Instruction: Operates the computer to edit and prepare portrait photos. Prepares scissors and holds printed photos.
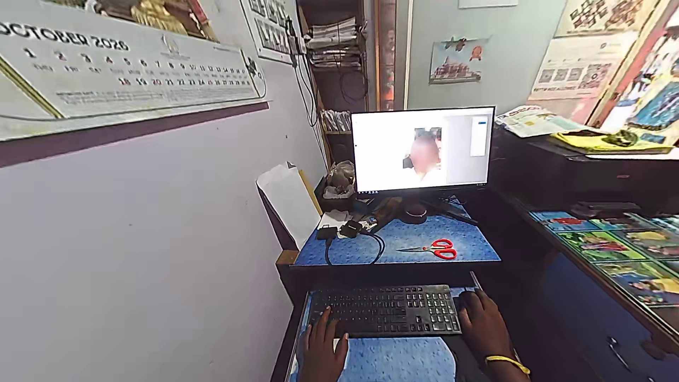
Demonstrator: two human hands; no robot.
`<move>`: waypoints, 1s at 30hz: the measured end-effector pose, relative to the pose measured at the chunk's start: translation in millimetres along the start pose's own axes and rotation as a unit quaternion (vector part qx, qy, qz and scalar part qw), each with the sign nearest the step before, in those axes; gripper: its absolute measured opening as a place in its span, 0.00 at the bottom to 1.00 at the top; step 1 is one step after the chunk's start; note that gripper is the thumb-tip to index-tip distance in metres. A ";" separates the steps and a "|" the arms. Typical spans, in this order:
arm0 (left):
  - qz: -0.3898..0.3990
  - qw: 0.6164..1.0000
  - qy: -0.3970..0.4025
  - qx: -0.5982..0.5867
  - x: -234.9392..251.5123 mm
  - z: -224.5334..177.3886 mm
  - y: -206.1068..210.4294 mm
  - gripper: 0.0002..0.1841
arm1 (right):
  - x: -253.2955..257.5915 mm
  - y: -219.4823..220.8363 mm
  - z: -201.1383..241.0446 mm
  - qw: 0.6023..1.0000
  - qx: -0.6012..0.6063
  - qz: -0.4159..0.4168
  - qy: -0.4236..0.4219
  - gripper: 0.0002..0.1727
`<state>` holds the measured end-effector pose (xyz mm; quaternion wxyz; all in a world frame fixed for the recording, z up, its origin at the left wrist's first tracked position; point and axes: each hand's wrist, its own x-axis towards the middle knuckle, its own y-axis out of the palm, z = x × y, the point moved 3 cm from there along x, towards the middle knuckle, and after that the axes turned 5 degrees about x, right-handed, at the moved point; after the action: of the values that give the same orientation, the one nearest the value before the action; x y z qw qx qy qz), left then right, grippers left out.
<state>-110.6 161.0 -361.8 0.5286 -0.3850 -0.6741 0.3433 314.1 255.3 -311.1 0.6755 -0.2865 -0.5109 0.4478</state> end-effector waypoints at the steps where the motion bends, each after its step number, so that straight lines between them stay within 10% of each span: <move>1: 0.004 1.000 -0.001 0.000 -0.5 -0.2 -0.1 0.30 | 0.1 0.6 -2.1 1.000 0.000 -0.003 0.007 0.25; 30: 0.098 0.995 -0.026 0.004 2.1 -7.7 -12.6 0.31 | -0.3 8.4 -9.5 0.997 0.020 -0.027 -0.072 0.26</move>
<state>-105.4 157.3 -348.3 0.4761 -0.4379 -0.6456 0.4059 320.4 259.4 -321.3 0.6544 -0.2262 -0.5568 0.4589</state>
